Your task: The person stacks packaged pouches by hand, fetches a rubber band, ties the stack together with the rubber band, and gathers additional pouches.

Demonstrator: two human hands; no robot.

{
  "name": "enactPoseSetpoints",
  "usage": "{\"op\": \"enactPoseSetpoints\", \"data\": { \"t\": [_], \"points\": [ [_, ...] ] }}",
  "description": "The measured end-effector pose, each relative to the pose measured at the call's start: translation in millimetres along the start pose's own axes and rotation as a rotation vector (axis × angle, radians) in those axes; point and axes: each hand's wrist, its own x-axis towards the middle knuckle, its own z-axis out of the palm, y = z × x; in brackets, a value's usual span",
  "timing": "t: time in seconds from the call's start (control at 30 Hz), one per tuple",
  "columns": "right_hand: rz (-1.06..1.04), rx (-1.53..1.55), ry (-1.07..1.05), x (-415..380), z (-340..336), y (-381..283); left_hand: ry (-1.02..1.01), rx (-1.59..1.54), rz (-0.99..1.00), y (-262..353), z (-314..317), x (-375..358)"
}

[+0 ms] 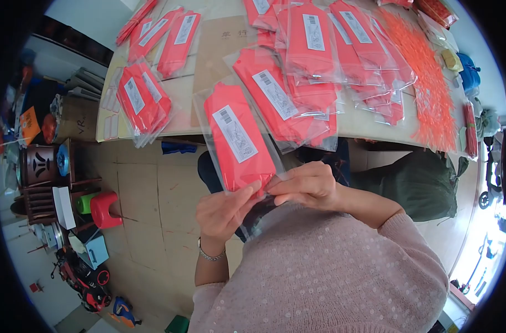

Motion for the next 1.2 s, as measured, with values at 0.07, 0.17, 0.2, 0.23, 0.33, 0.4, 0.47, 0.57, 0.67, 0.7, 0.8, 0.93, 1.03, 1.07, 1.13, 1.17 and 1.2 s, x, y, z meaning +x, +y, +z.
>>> {"op": "enactPoseSetpoints", "data": {
  "t": [0.07,0.17,0.2,0.23,0.33,0.4,0.47,0.57,0.67,0.7,0.8,0.93,1.03,1.07,1.13,1.17,1.2],
  "points": [
    [-0.026,-0.071,0.022,1.8,-3.8,-3.9,0.028,-0.002,0.022,-0.5,-1.3,1.9],
    [-0.013,-0.175,0.073,15.3,-10.8,-16.6,0.079,-0.045,0.006,-2.0,-3.5,5.1],
    [-0.031,-0.192,0.081,23.3,-11.0,-19.3,0.074,-0.044,0.006,-1.1,-5.2,8.8],
    [-0.045,-0.158,0.065,25.1,-11.4,-16.8,0.067,-0.043,0.007,-0.3,-6.7,11.8],
    [-0.093,-0.076,0.018,30.9,-12.8,-10.2,0.118,-0.038,0.057,-0.5,-9.8,17.4],
    [-0.063,-0.04,0.006,32.9,-13.2,-10.8,0.17,-0.101,0.071,3.7,-9.9,20.0],
    [-0.045,-0.053,0.013,36.7,-15.2,-12.1,0.152,-0.116,0.079,7.3,-12.5,22.2],
    [0.036,-0.033,-0.004,31.9,-15.0,-12.1,0.094,-0.13,0.004,9.5,-14.6,16.6],
    [0.182,0.018,0.019,17.4,-8.8,-8.7,0.21,-0.278,-0.235,5.2,0.9,-6.6],
    [0.241,0.038,0.032,9.9,-4.9,-8.4,0.261,-0.334,-0.335,7.0,7.8,-14.9],
    [0.447,0.094,0.194,-9.7,6.9,-9.8,0.39,-0.397,-0.655,13.4,19.6,-25.9],
    [0.714,0.172,0.337,-26.5,21.4,-11.9,0.538,-0.472,-0.881,14.4,32.1,-33.0],
    [0.822,0.22,0.355,-27.2,23.4,-13.4,0.634,-0.513,-0.957,15.1,37.9,-37.1],
    [0.882,0.291,0.371,-26.6,24.3,-14.4,0.653,-0.52,-0.973,16.2,38.9,-37.5],
    [0.981,0.39,0.418,-24.3,26.6,-16.2,0.693,-0.535,-1.002,19.1,40.6,-37.3],
    [1.021,0.421,0.448,-22.9,28.6,-17.0,0.703,-0.537,-1.016,20.6,41.3,-36.8],
    [1.061,0.452,0.478,-22.1,30.1,-17.5,0.712,-0.54,-1.028,22.0,41.8,-36.0]
  ]
}}
